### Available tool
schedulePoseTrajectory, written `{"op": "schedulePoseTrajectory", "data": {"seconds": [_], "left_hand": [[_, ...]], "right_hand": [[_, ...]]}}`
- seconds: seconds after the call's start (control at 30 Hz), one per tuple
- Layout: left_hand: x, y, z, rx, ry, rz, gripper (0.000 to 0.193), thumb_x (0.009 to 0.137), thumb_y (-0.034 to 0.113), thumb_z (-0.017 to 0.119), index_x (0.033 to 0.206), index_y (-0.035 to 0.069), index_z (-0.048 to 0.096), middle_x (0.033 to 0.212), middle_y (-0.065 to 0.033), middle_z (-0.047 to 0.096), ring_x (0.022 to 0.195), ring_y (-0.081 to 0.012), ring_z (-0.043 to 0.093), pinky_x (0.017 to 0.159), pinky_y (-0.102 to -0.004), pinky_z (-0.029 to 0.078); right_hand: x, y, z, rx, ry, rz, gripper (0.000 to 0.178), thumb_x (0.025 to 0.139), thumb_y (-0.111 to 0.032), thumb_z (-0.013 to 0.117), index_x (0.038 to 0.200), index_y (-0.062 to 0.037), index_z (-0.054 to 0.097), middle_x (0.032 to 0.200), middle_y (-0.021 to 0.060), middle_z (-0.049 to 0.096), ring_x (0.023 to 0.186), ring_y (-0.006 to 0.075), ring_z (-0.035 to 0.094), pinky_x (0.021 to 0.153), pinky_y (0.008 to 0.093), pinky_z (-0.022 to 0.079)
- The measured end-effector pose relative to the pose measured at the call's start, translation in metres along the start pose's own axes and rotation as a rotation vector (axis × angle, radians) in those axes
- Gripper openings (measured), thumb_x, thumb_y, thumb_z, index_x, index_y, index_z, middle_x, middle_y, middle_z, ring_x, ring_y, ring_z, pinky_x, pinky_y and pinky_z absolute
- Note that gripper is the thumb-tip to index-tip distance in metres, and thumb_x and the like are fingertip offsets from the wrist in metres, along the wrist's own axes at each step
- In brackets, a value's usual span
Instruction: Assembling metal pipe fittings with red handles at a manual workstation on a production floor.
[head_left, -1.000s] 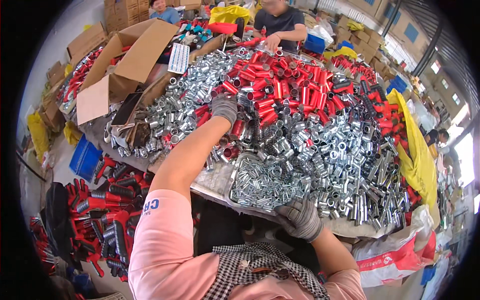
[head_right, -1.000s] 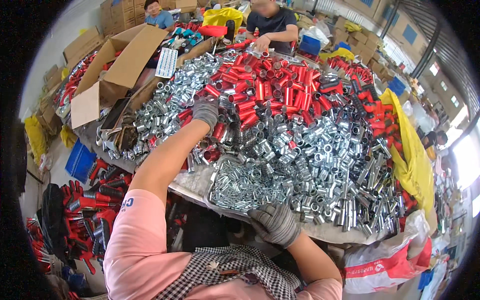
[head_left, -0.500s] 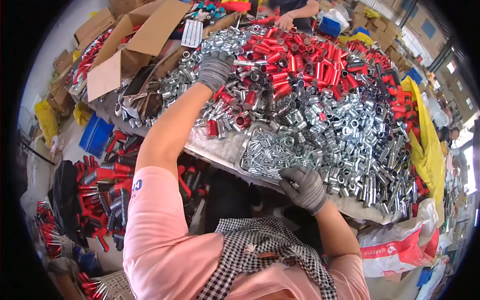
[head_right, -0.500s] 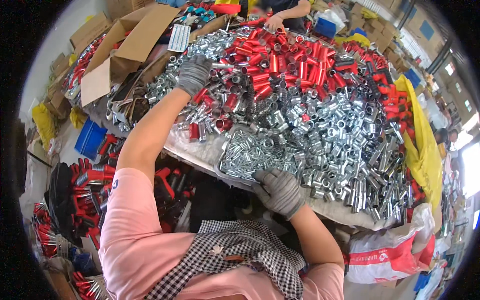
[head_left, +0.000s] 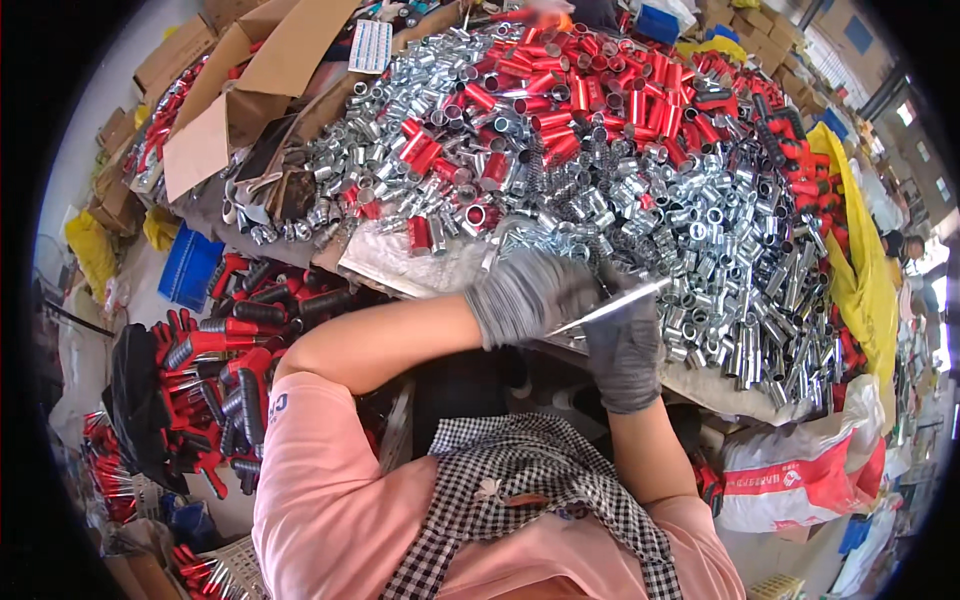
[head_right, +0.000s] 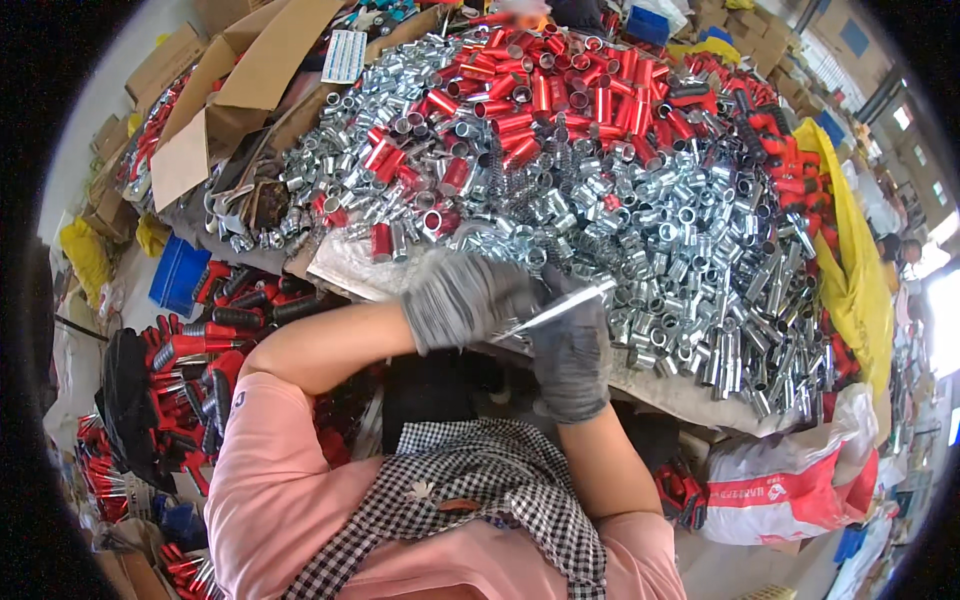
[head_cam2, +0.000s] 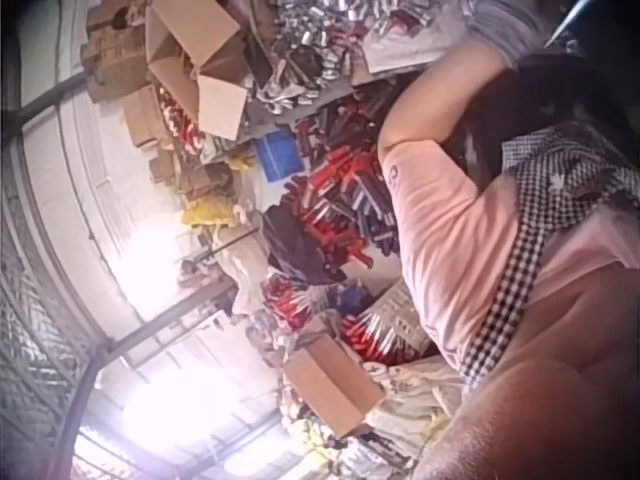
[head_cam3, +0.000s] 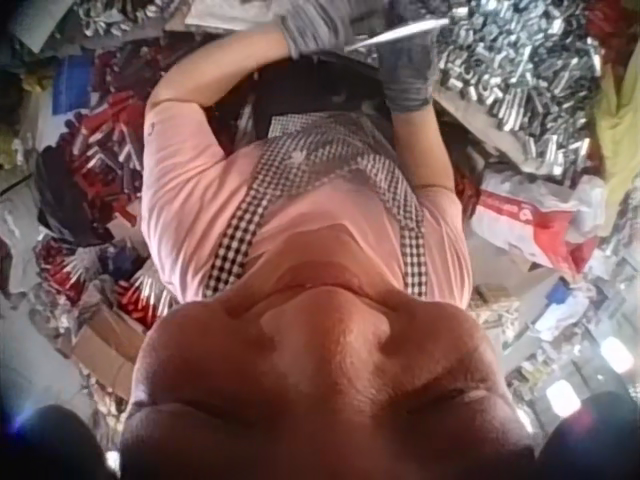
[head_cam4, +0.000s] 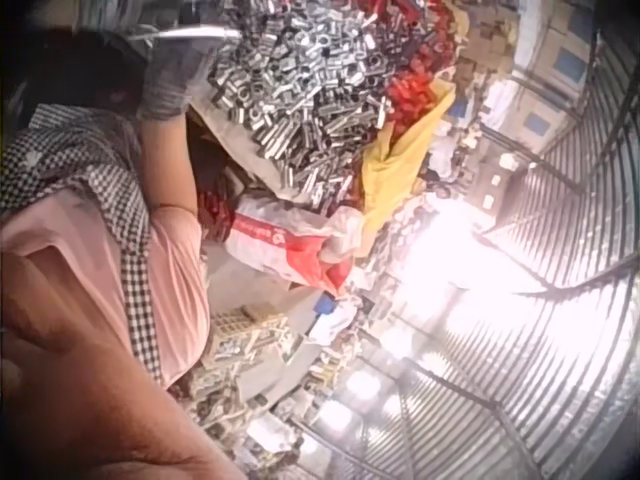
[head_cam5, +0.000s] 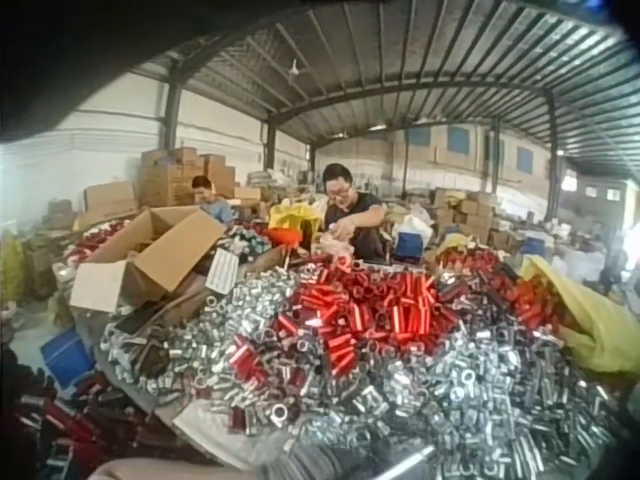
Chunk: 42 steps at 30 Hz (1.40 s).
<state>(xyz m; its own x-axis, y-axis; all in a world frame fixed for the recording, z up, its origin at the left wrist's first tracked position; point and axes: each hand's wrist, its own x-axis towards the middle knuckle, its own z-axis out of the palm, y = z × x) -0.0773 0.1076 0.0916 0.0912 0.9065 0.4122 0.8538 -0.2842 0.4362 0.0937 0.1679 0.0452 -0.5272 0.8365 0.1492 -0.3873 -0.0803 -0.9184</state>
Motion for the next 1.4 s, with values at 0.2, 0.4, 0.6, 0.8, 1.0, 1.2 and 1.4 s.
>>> {"op": "schedulePoseTrajectory", "data": {"seconds": [0.2, 0.4, 0.6, 0.8, 1.0, 1.2, 1.4], "left_hand": [[0.074, -0.146, -0.054, 0.635, -0.325, -0.635, 0.029, 0.081, 0.028, 0.059, 0.103, 0.011, 0.068, 0.108, -0.0170, 0.065, 0.099, -0.0319, 0.063, 0.084, -0.0424, 0.050], [0.067, -0.215, -0.019, 0.591, -0.348, -0.525, 0.038, 0.074, 0.032, 0.061, 0.105, 0.011, 0.069, 0.106, -0.0194, 0.065, 0.101, -0.0317, 0.063, 0.091, -0.0403, 0.048], [0.061, -0.213, -0.059, 0.202, -0.151, -0.715, 0.039, 0.074, 0.039, 0.065, 0.100, 0.011, 0.068, 0.092, -0.0173, 0.068, 0.088, -0.0341, 0.065, 0.081, -0.0422, 0.051], [0.014, -0.135, -0.053, -1.529, 0.734, -0.469, 0.020, 0.077, 0.011, 0.066, 0.093, 0.000, 0.059, 0.074, -0.0092, 0.061, 0.067, -0.0181, 0.060, 0.059, -0.0263, 0.051], [-0.032, -0.044, 0.040, -2.107, 0.537, -0.608, 0.046, 0.076, -0.001, 0.058, 0.121, -0.001, 0.045, 0.087, -0.0135, 0.060, 0.079, -0.0242, 0.064, 0.066, -0.0346, 0.058], [-0.049, 0.038, 0.046, -1.352, 0.427, -0.346, 0.078, 0.077, 0.006, 0.071, 0.142, 0.012, 0.029, 0.097, -0.0030, 0.055, 0.090, -0.0153, 0.054, 0.080, -0.0315, 0.049], [-0.061, 0.070, 0.064, -1.071, 0.201, -0.326, 0.043, 0.088, 0.019, 0.066, 0.126, 0.007, 0.050, 0.106, -0.0034, 0.058, 0.094, -0.0115, 0.055, 0.085, -0.0280, 0.046]], "right_hand": [[-0.027, -0.019, -0.035, 0.170, -0.087, 0.122, 0.046, 0.083, -0.038, 0.070, 0.114, -0.0148, 0.046, 0.078, 0.0052, 0.057, 0.055, 0.0169, 0.055, 0.041, 0.0283, 0.045], [-0.051, -0.017, -0.032, 0.055, -0.073, 0.171, 0.043, 0.088, -0.041, 0.062, 0.118, -0.0144, 0.047, 0.078, 0.0039, 0.057, 0.058, 0.0124, 0.053, 0.048, 0.0247, 0.043], [-0.055, 0.007, -0.051, 0.299, 0.105, 0.527, 0.048, 0.090, -0.046, 0.056, 0.117, -0.0069, 0.052, 0.095, 0.0118, 0.061, 0.085, 0.0239, 0.060, 0.074, 0.0377, 0.050], [-0.069, -0.001, -0.050, -0.219, -0.300, 0.135, 0.029, 0.096, -0.035, 0.049, 0.108, -0.0088, 0.053, 0.085, 0.0036, 0.060, 0.071, 0.0163, 0.056, 0.064, 0.0327, 0.050], [-0.083, -0.007, -0.058, 0.149, -0.179, 0.369, 0.022, 0.094, -0.030, 0.051, 0.099, -0.0083, 0.055, 0.074, -0.0001, 0.055, 0.064, 0.0105, 0.052, 0.056, 0.0247, 0.042], [-0.109, -0.019, -0.062, 0.211, -0.079, 0.479, 0.020, 0.091, -0.022, 0.055, 0.102, -0.0055, 0.056, 0.073, 0.0008, 0.052, 0.065, 0.0110, 0.050, 0.057, 0.0240, 0.040], [-0.119, -0.015, -0.063, -0.046, -0.089, 0.268, 0.034, 0.075, -0.011, 0.070, 0.104, 0.0017, 0.057, 0.082, 0.0088, 0.059, 0.066, 0.0155, 0.059, 0.058, 0.0272, 0.049]]}}
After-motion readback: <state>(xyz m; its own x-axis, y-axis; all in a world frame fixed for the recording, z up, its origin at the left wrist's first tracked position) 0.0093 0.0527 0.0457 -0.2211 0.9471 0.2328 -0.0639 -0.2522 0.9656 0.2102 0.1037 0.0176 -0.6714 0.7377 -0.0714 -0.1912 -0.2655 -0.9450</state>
